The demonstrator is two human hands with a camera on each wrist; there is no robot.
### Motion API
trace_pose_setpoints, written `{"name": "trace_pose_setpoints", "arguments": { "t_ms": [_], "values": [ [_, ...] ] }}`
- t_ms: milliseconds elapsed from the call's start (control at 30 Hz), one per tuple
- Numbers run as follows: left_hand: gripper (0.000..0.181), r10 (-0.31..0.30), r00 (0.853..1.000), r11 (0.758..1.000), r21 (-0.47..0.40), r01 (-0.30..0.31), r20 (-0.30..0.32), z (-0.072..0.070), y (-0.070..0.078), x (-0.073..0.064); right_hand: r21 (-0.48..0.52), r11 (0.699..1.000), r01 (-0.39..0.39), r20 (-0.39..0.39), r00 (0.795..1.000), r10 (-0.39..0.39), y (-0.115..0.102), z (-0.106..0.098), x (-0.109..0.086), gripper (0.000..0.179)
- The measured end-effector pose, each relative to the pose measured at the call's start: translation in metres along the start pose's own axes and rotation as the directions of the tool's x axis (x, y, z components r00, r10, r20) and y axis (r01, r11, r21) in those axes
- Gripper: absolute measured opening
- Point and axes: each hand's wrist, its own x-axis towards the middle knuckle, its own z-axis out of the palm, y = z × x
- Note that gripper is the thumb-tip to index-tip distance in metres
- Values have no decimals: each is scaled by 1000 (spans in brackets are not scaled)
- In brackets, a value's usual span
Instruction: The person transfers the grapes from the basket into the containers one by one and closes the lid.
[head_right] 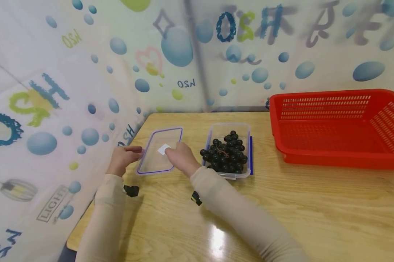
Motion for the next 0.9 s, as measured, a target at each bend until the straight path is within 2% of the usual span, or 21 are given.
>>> {"name": "trace_pose_setpoints", "arguments": {
  "t_ms": [167, 333, 533, 667, 900],
  "values": [
    [34, 21, 999, 990, -138, -28, -49, 8, 23, -5, 13, 999, 38, -19, 999, -37, -15, -21, -7, 17],
    [35, 62, 997, 974, -216, -68, -35, 22, 47, -9, 21, 998, 65, -22, 998, -65, -21, -56, -15, 31],
    [33, 119, 993, 945, -307, -117, -13, 50, 77, -18, 23, 997, 69, -66, 996, -67, -22, -101, -27, 43],
    [32, 160, 987, 923, -353, -154, -13, 68, 96, -23, 38, 998, 56, -112, 992, -52, -18, -127, -32, 44],
    [29, 247, 968, 880, -426, -211, 31, 99, 114, -29, 52, 999, 8, -132, 991, -1, -10, -162, -46, 49]
  ]
}}
